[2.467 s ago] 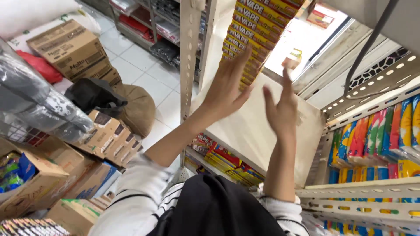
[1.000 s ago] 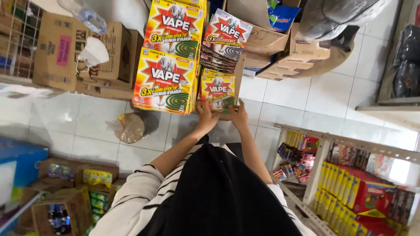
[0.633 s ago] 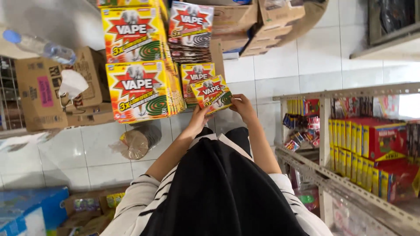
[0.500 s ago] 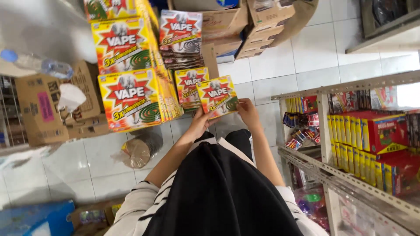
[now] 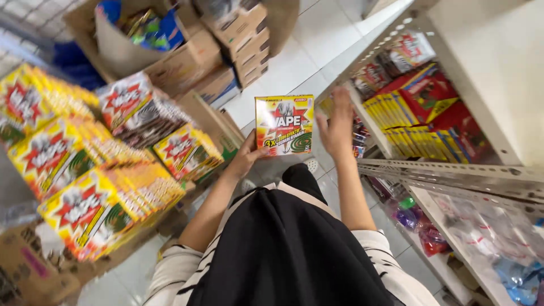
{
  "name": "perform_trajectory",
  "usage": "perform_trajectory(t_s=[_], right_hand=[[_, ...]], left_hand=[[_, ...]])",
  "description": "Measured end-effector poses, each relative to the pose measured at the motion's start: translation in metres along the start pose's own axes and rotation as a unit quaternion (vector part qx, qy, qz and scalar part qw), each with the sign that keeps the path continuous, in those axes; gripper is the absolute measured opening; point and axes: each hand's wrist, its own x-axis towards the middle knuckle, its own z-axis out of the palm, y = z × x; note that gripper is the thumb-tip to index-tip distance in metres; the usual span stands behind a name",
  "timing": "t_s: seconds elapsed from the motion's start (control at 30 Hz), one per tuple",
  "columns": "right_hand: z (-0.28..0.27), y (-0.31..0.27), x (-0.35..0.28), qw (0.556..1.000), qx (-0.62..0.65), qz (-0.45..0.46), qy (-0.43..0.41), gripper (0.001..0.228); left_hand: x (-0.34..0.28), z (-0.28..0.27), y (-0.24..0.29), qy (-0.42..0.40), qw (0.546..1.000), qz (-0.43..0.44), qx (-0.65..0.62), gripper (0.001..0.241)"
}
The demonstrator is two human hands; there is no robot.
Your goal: The person restocks a store shelf by taking boxes of mosquito coils from stacks on the floor and arranging them in stacks on the shelf by hand.
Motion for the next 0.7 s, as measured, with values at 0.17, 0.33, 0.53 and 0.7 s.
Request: perform_trajectory(t_s=[0.17,0.33,0.53,0.7], right_hand=[[-0.066,0.038,-0.017,0.995,0.044,-0.062,0.064,0.073],[-0.128,0.065,-0.019,0.984,-0.077,-0.154,0.04,0.077],[-0.234,0.127,-0.025,0.986,-0.04,-0.061,0.153,0.088],[-0.252,0.175,-0.022,0.968,0.01,-0.146,0.203,0.074]], left_hand=[[0.057,0.076,0.025,-0.05,0.998,-0.022,-0.012,0.08],[0.119,0.156,0.058,-0.158,0.985,0.057,0.03,0.083],[0.192,0.24,0.097,-0.246,0.969,0.033,-0.007,0.094],[0.234,0.3,0.123,-0.344,0.929,0.137,0.014,0.086]])
